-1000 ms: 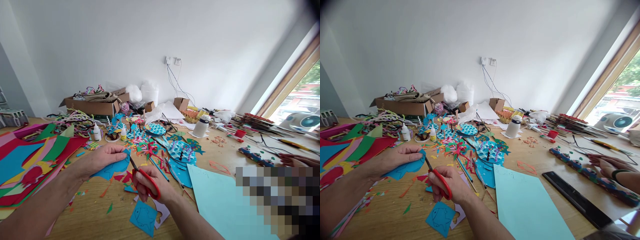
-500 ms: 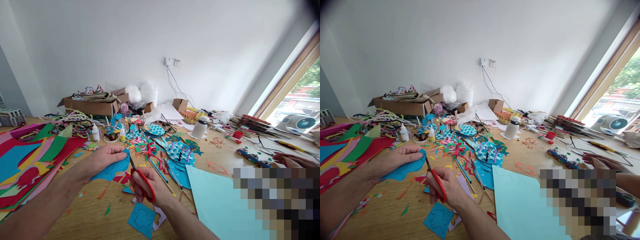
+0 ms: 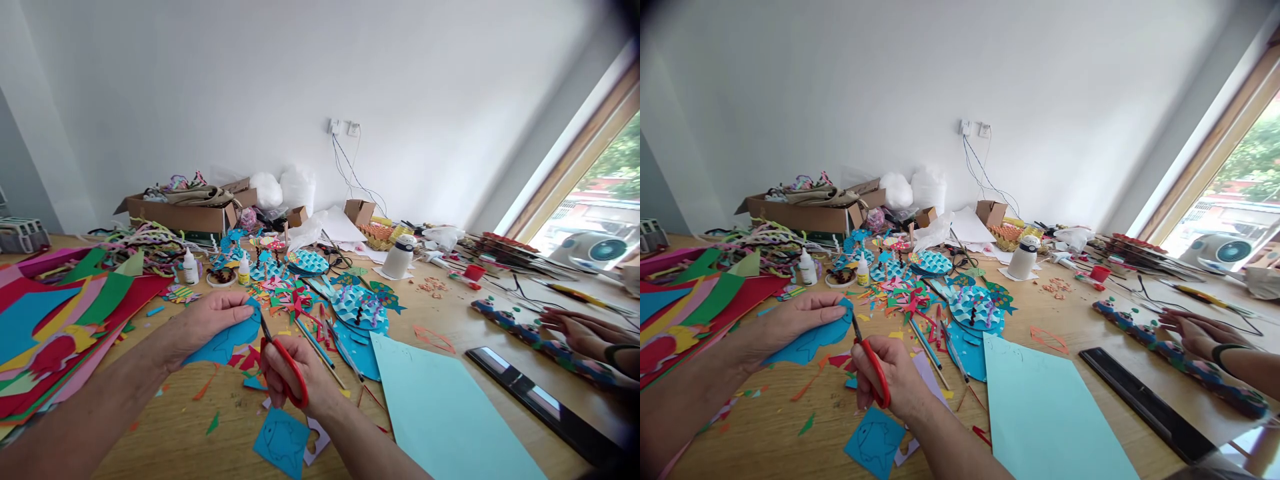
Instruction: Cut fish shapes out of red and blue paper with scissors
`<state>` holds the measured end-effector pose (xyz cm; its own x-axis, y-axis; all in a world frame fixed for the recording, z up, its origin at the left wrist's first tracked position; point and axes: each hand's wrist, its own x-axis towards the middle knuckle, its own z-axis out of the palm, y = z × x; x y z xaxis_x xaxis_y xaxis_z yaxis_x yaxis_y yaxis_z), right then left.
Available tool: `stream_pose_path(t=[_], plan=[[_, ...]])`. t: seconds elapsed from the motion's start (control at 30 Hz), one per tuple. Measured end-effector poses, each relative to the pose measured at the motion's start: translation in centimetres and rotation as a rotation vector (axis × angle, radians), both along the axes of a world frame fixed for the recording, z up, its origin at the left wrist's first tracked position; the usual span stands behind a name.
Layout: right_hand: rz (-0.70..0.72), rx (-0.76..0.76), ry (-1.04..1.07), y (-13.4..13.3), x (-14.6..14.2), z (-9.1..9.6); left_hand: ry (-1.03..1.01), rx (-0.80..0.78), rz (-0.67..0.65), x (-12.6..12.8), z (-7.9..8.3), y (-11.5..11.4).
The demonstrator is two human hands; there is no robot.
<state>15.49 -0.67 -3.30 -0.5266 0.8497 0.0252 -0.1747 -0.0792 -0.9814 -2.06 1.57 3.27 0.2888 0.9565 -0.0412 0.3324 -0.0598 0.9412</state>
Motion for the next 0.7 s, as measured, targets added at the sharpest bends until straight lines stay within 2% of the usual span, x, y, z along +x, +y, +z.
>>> stream_pose_path(t=[0.27, 0.7], plan=[[-0.006, 0.029, -0.048, -0.28, 0.05, 0.67, 0.025, 0.034, 0.002, -0.25, 0.01, 0.07], [-0.001, 0.007, -0.072, -0.13, 0.10, 0.60, 0.038, 0.025, -0.016, -0.60, 0.08, 0.16]])
